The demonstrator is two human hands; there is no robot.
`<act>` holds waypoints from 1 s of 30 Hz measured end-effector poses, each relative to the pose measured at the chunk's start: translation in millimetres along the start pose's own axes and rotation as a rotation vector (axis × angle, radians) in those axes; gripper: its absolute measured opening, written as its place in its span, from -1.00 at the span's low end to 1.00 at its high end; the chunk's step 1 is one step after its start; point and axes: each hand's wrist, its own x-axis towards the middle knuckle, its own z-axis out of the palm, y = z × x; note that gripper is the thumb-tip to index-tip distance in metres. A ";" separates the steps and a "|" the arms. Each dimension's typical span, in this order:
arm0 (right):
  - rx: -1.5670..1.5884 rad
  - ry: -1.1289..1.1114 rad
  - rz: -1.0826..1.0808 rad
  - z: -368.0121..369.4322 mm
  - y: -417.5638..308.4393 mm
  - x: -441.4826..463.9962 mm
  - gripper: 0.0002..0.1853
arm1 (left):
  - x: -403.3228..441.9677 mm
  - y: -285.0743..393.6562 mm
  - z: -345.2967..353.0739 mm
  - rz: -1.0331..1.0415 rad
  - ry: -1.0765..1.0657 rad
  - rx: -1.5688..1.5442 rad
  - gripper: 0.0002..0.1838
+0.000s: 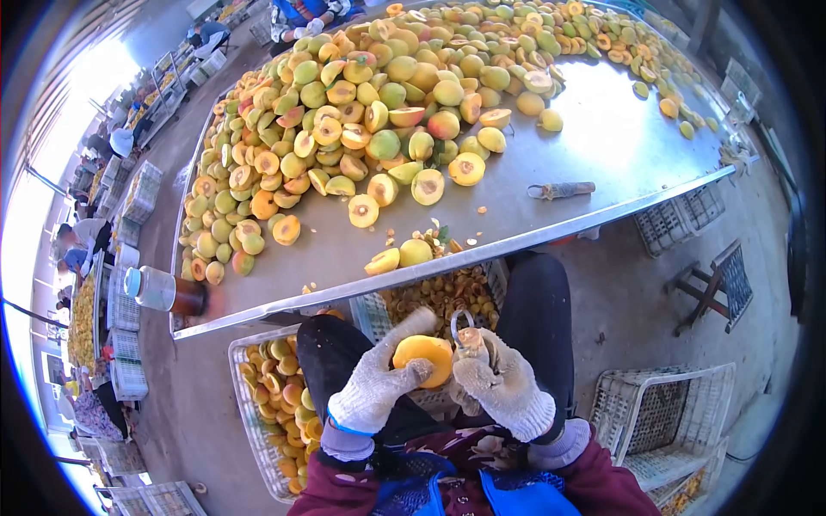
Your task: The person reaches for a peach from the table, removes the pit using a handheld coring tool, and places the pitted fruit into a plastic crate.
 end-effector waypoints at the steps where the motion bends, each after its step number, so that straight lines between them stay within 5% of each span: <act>1: -0.016 0.003 0.032 0.8 3.0 -0.5 -0.64 | -0.2 -2.4 -2.2 -0.024 -0.039 -0.091 -0.35; 6: -0.253 -0.035 -0.062 17.2 14.5 -6.3 -0.63 | 2.9 2.4 2.9 -0.052 0.066 -0.559 -0.37; 17: -0.591 0.067 -0.198 25.8 10.5 -3.8 -0.62 | 1.0 -1.9 21.5 0.069 0.153 -0.596 -0.37; 22: -0.642 0.029 -0.109 26.5 0.1 -5.7 -0.60 | -2.4 -1.6 34.2 0.321 0.215 -0.310 -0.44; 28: -0.282 -0.176 -0.008 20.9 1.1 -8.9 -0.57 | -8.4 12.7 30.0 0.399 0.186 0.009 -0.49; 30: 0.250 -0.451 0.317 12.9 -6.5 -7.6 -0.62 | -5.0 10.2 28.1 0.449 0.217 0.134 -0.57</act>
